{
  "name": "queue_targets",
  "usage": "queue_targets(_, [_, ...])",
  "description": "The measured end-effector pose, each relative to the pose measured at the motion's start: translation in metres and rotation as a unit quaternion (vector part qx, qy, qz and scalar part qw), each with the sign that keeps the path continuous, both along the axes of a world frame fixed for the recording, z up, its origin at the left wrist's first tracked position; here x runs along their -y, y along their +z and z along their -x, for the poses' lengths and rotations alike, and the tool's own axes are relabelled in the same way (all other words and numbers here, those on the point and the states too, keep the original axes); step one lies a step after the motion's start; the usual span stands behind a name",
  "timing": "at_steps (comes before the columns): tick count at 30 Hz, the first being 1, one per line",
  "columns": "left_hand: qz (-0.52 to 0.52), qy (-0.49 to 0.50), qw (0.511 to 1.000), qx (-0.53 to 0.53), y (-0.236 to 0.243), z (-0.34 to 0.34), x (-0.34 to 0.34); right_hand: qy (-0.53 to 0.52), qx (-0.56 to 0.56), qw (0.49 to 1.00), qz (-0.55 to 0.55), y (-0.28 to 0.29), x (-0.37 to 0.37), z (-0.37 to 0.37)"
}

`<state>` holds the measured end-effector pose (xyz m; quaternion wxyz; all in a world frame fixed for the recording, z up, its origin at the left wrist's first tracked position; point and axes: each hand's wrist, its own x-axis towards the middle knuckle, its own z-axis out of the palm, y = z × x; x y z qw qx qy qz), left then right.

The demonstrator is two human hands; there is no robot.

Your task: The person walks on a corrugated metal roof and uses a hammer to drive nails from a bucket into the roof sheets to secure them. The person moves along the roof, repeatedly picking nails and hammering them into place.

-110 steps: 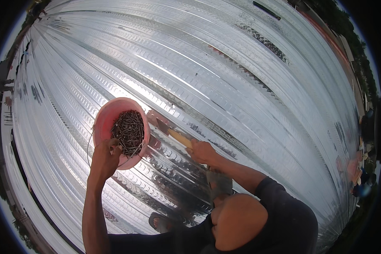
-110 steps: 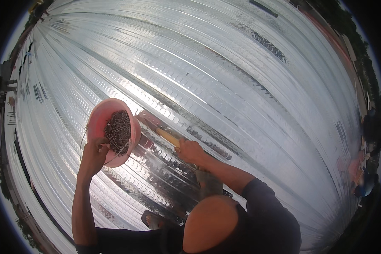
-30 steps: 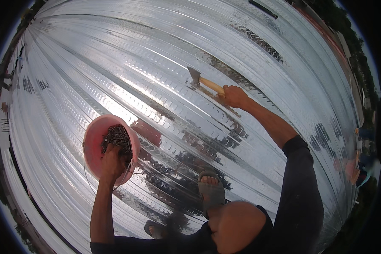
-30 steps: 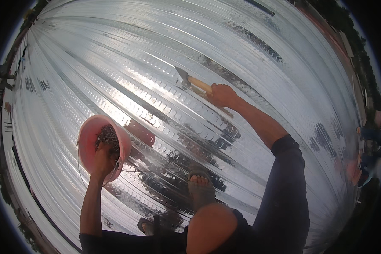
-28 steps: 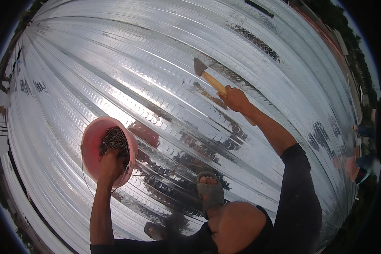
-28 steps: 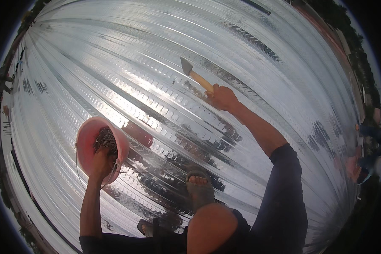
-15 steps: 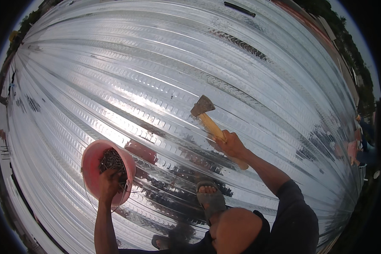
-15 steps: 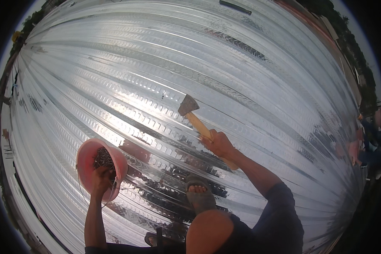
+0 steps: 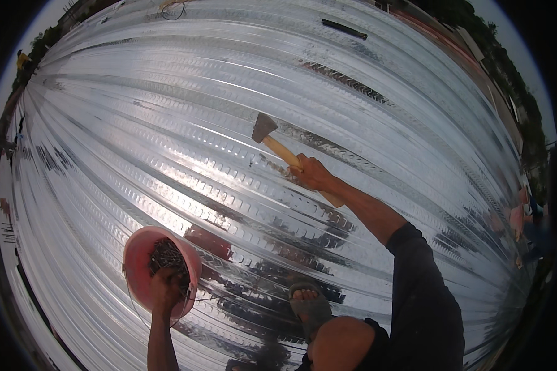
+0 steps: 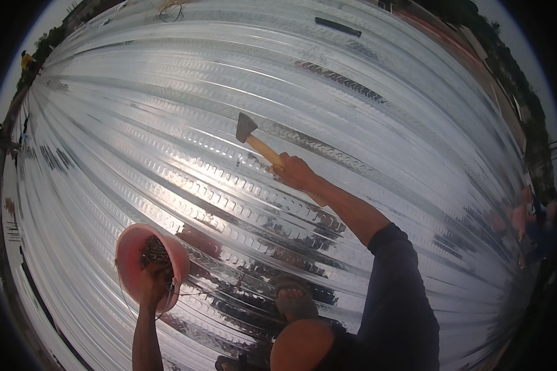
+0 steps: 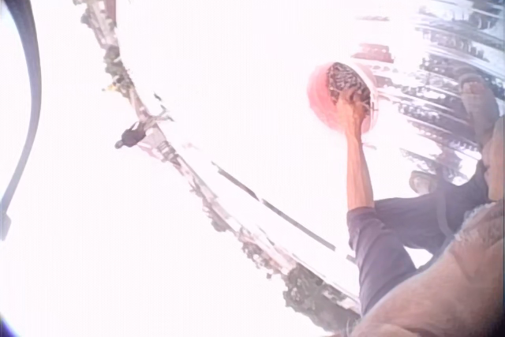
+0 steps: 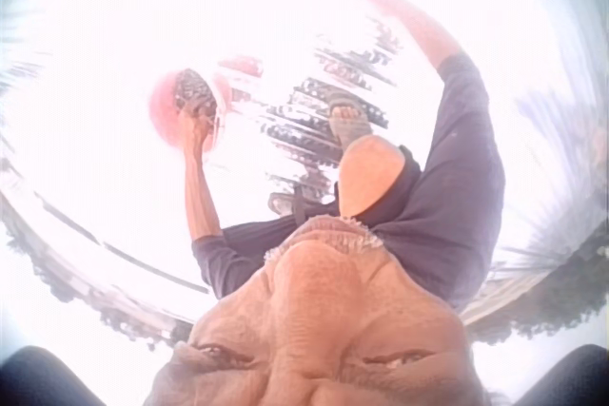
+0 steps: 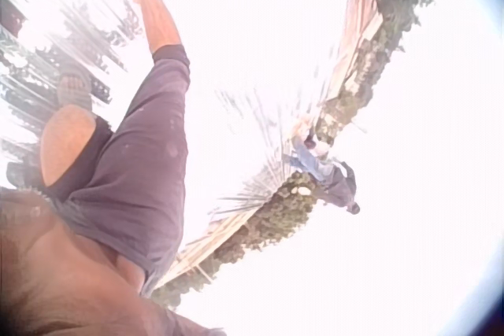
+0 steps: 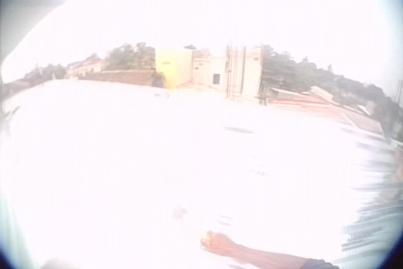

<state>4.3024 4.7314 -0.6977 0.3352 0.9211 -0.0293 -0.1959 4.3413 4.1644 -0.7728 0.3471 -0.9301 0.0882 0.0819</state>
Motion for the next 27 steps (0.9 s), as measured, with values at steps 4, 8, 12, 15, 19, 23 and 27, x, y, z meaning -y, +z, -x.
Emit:
queue_targets(4, [-0.001, -0.028, 1.000, 0.005, 0.005, -0.003, 0.005, -0.007, -0.058, 0.995, 0.078, -0.011, 0.008, -0.004])
queue_targets(8, [-0.003, -0.016, 0.999, -0.030, 0.010, -0.006, 0.006, -0.039, 0.040, 0.995, 0.078, 0.014, 0.013, -0.030])
queue_targets(12, [0.058, 0.091, 0.989, -0.098, 0.008, -0.003, -0.005, -0.053, 0.227, 0.972, 0.022, 0.076, -0.012, -0.068])
queue_targets(15, [0.043, 0.082, 0.989, -0.116, 0.024, -0.007, 0.008, -0.070, 0.281, 0.957, -0.002, 0.072, -0.022, -0.070])
queue_targets(19, [0.019, 0.059, 0.995, -0.079, 0.034, -0.008, 0.047, -0.050, 0.052, 0.984, 0.160, -0.030, 0.039, -0.038])
queue_targets(23, [-0.054, -0.017, 0.996, -0.068, 0.033, -0.008, 0.026, -0.125, 0.043, 0.983, 0.126, -0.039, 0.021, -0.035])
queue_targets(27, [-0.111, 0.013, 0.993, 0.024, 0.039, 0.006, 0.006, -0.131, 0.090, 0.986, 0.049, 0.047, 0.002, -0.008])
